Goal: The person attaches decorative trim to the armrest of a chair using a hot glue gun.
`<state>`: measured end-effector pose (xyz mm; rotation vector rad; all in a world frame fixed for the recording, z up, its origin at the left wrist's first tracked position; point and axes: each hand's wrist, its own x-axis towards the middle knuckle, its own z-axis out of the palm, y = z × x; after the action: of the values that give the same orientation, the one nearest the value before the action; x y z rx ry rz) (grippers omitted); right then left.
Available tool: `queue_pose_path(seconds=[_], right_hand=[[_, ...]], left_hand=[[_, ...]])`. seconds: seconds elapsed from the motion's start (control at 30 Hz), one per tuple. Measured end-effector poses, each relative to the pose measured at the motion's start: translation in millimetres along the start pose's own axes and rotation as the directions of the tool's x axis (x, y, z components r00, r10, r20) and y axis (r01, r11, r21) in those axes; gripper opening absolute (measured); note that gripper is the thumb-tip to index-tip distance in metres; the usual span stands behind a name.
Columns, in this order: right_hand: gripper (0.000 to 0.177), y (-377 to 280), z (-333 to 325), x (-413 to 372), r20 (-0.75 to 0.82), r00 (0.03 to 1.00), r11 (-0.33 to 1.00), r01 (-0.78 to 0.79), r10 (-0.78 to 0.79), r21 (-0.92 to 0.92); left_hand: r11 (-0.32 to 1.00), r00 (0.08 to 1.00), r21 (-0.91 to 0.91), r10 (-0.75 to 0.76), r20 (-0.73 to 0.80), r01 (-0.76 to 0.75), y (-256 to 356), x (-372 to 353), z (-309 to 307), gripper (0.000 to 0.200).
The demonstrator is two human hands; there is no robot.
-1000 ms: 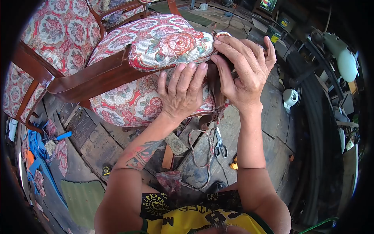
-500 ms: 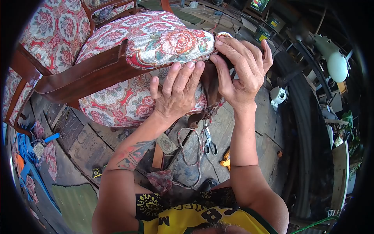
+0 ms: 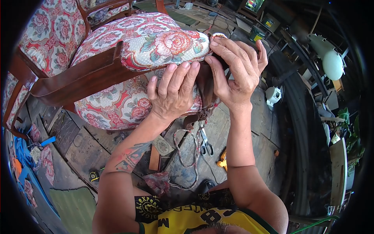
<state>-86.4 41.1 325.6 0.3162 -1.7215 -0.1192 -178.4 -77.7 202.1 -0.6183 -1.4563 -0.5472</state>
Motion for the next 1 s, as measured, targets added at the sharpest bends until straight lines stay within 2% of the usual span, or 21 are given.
queue_pose_path(seconds=[0.2, 0.57, 1.0], right_hand=[[0.026, 2.5, 2.0, -1.7, -0.014, 1.000, 1.000, 0.018, -0.018, -0.001], [0.027, 4.9, 3.5, -3.8, -0.022, 0.999, 0.999, 0.036, -0.036, -0.008], [0.026, 6.0, -3.6, 1.3, 0.030, 0.999, 1.000, 0.019, -0.019, 0.008]], left_hand=[[0.998, 0.999, -0.064, -0.006, -0.047, 0.003, 0.0, -0.7, 6.1, 0.048], [1.000, 0.998, 0.012, -0.017, -0.066, 0.018, 3.4, 4.7, 8.9, 0.043], [0.999, 0.999, -0.022, -0.027, -0.038, 0.026, 3.5, 3.9, 7.2, 0.044]])
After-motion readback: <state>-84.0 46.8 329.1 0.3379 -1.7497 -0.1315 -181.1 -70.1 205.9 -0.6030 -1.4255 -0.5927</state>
